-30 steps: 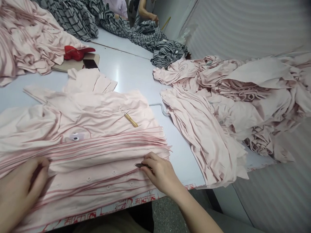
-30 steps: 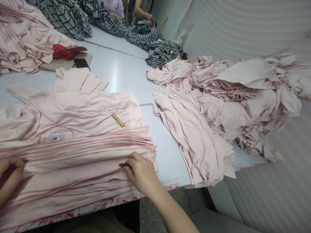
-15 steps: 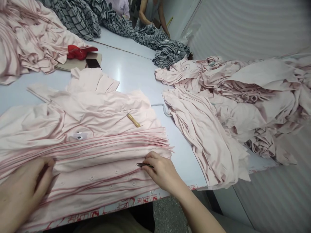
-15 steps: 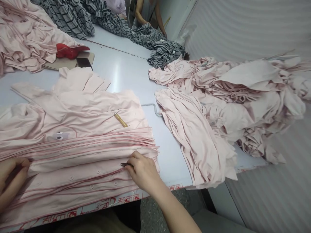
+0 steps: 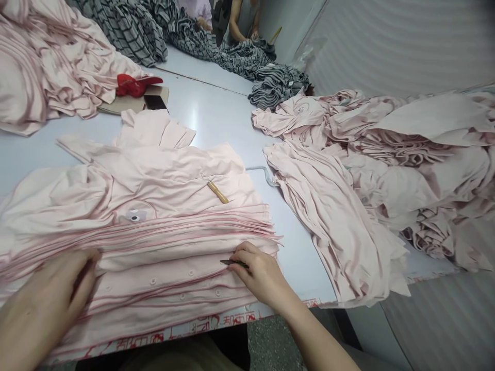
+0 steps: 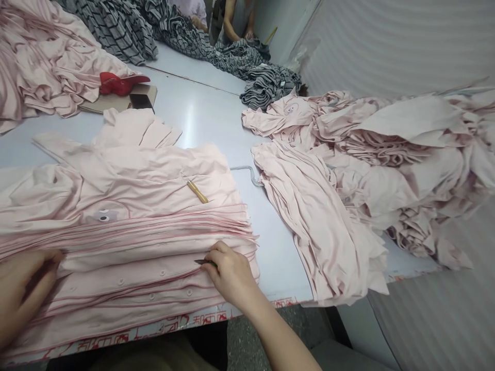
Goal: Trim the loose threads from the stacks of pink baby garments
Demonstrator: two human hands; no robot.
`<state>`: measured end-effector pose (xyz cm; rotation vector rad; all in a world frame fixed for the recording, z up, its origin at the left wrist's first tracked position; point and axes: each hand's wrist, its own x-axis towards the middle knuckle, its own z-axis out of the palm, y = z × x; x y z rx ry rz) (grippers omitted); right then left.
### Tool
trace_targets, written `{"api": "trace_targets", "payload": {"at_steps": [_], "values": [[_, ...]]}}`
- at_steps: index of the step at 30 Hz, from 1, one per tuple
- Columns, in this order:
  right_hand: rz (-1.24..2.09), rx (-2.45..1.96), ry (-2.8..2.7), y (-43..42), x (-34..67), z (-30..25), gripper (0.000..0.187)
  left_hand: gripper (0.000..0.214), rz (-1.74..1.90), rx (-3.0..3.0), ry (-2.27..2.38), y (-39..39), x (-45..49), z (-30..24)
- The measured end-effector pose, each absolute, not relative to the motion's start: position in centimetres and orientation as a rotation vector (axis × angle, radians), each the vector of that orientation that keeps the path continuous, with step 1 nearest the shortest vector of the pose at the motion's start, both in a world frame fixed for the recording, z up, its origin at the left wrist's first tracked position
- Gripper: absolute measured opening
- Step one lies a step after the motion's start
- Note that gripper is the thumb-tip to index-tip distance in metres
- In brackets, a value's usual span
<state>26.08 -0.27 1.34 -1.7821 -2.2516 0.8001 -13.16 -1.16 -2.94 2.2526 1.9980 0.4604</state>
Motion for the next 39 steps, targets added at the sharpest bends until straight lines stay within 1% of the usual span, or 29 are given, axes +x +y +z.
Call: {"api": "trace_targets", "payload": {"at_steps": [2,4,7,10,15,22,29,32,35,39], "values": [[0.789,-1.750,-2.205,-0.5,25.6,1.2,0.009,0.023,0.423,2.419,1.953,-1.3,-12.9,-2.7],[0.808,-1.674,-2.180,-0.7,24.7,1.0,0.008,0.024,0.362,2.573,2.003,-1.5,-12.4,-2.1],[0.845,-1.514,-2.223,-1.0,22.5,0.5,0.009,0.028,0.265,2.664,2.070,-2.0,-11.1,-1.0],[0.843,-1.403,-2.277,-0.9,19.6,-0.2,0.008,0.030,0.429,2.575,1.906,-2.7,-9.6,-0.6],[0.773,-1.303,-2.396,-0.8,16.1,-0.8,0.008,0.021,0.652,2.460,1.578,-3.5,-6.9,-1.0],[0.605,-1.305,-2.503,-1.2,14.7,-1.2,0.010,0.023,0.654,2.489,1.570,-3.8,-4.8,-1.8],[0.677,-1.393,-2.445,-1.2,14.5,-1.3,0.008,0.022,0.756,2.242,1.614,-3.8,-5.3,-2.1],[0.772,-1.406,-2.339,-1.1,14.3,-1.1,0.009,0.019,0.852,2.107,1.744,-4.2,-7.4,-1.4],[0.839,-1.346,-2.290,-0.9,13.1,-1.0,0.011,0.023,0.835,1.860,1.968,-4.8,-9.5,-0.7],[0.861,-1.270,-2.344,-0.7,10.3,-1.0,0.012,0.029,0.826,1.683,1.956,-5.2,-10.7,-0.5]]}}
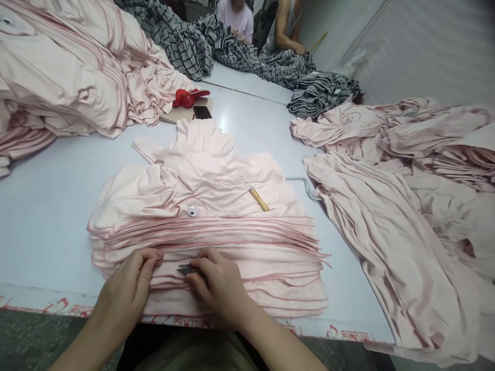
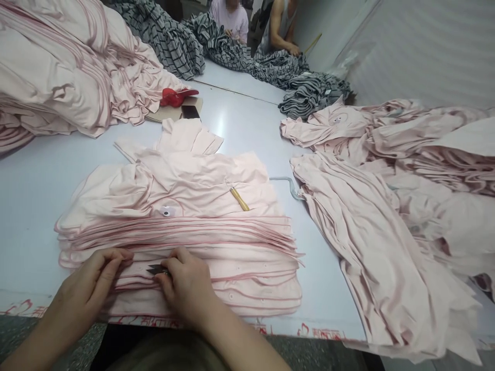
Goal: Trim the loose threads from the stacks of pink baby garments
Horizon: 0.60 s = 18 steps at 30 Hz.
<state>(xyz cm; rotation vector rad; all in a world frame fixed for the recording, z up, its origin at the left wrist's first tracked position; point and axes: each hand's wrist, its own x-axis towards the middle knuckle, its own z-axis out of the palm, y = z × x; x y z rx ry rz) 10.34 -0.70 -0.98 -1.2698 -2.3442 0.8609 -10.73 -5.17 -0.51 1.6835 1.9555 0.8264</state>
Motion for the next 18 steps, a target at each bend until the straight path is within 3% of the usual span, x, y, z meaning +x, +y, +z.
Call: {"api": "trace_targets", "payload": {"at_steps": [12,18], "values": [[0.810,-1.310,-2.386,-0.6,8.0,-0.7,0.011,0.024,0.853,1.798,1.837,-4.7,-11.1,-0.5],[0.697,-1.539,-2.416,-1.7,13.8,0.6,0.028,0.017,0.681,2.309,1.543,-5.1,-11.6,-1.5]]}}
